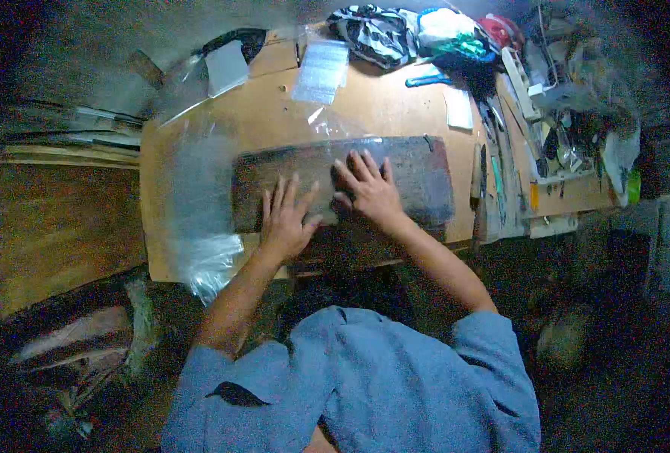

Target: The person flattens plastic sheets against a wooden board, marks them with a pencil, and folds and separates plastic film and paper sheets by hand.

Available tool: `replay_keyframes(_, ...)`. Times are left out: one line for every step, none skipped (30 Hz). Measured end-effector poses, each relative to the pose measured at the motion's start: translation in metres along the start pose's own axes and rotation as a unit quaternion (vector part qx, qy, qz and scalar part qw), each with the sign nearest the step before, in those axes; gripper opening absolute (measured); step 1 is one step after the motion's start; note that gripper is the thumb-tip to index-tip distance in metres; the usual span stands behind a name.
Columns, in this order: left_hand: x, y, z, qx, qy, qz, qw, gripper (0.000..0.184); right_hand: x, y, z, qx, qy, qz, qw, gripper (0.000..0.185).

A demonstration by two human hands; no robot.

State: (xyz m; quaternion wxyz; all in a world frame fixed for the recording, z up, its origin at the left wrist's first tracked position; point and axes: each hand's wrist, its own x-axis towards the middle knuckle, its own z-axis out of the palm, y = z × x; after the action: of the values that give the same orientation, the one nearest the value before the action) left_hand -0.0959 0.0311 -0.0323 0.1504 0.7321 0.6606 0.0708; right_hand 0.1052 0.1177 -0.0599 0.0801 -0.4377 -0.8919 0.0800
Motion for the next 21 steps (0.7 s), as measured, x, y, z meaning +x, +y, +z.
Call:
replay_keyframes(0.005,-0.004,0.006,-0.004,-0.006,0.0,1.0,0.068,0.005,0.004,0.005,-0.034,-0.004,0.019,0.999,0.058)
replay_keyframes(0.01,-0.007,0.008,0.018,0.002,0.002,1.0,0.068,0.008,0.009,0.01,-0.046,-0.01,0.03,0.998,0.062)
replay_keyframes(0.015,-0.009,0.008,0.04,0.01,0.004,0.999,0.068,0.012,0.013,0.009,-0.041,-0.009,0.034,0.999,0.061)
replay_keyframes(0.019,-0.012,0.009,0.049,0.005,0.0,0.999,0.067,0.015,0.015,0.008,-0.058,-0.016,0.052,0.997,0.061)
replay_keyframes(0.021,-0.014,0.008,0.043,-0.007,-0.001,0.999,0.067,0.014,0.014,0.006,-0.074,-0.026,0.069,0.995,0.061)
replay_keyframes(0.023,-0.015,0.007,0.067,0.003,0.007,0.998,0.067,0.011,0.015,0.006,-0.062,-0.008,0.084,0.995,0.06)
replay_keyframes(0.023,-0.017,0.008,0.091,0.013,0.017,0.996,0.066,0.003,0.015,0.007,-0.06,-0.017,0.087,0.994,0.06)
replay_keyframes(0.021,-0.019,0.011,0.087,0.023,0.02,0.996,0.065,-0.006,0.016,0.008,-0.063,-0.001,0.083,0.995,0.06)
replay_keyframes(0.02,-0.021,0.013,0.084,0.014,0.021,0.996,0.065,-0.016,0.017,0.009,-0.066,0.016,0.079,0.995,0.061)
replay_keyframes(0.02,-0.023,0.015,0.081,0.014,0.021,0.996,0.065,-0.027,0.014,0.009,-0.057,-0.006,0.091,0.994,0.062)
replay_keyframes(0.021,-0.023,0.016,0.078,0.014,0.021,0.997,0.066,-0.034,0.013,0.008,-0.055,-0.014,0.095,0.994,0.062)
replay_keyframes(0.021,-0.021,0.014,0.083,0.004,0.013,0.997,0.065,-0.041,0.011,0.007,-0.053,0.001,0.099,0.994,0.062)
replay_keyframes(0.021,-0.021,0.015,0.079,-0.005,0.013,0.997,0.065,-0.046,0.01,0.006,-0.05,0.016,0.103,0.993,0.062)
replay_keyframes(0.021,-0.021,0.015,0.083,-0.002,0.013,0.997,0.065,-0.047,0.01,0.006,-0.061,0.004,0.11,0.992,0.061)
replay_keyframes(0.021,-0.02,0.013,0.087,0.002,0.013,0.996,0.065,-0.047,0.011,0.005,-0.058,0.0,0.112,0.992,0.061)
replay_keyframes(0.021,-0.019,0.011,0.082,0.001,0.013,0.997,0.065,-0.047,0.011,0.005,-0.064,0.002,0.106,0.992,0.061)
replay_keyframes(0.02,-0.019,0.011,0.083,-0.003,0.014,0.996,0.065,-0.046,0.011,0.004,-0.07,0.005,0.1,0.992,0.061)
replay_keyframes(0.019,-0.019,0.013,0.087,0.0,0.013,0.996,0.065,-0.046,0.011,0.004,-0.068,0.003,0.103,0.992,0.061)
replay_keyframes(0.018,-0.019,0.013,0.091,0.001,0.012,0.996,0.065,-0.047,0.011,0.003,-0.064,0.006,0.102,0.993,0.061)
replay_keyframes(0.017,-0.018,0.013,0.091,-0.002,0.013,0.996,0.065,-0.047,0.011,0.003,-0.059,0.009,0.101,0.993,0.06)
replay_keyframes(0.016,-0.018,0.013,0.089,-0.002,0.009,0.996,0.065,-0.047,0.011,0.003,-0.057,0.007,0.102,0.993,0.06)
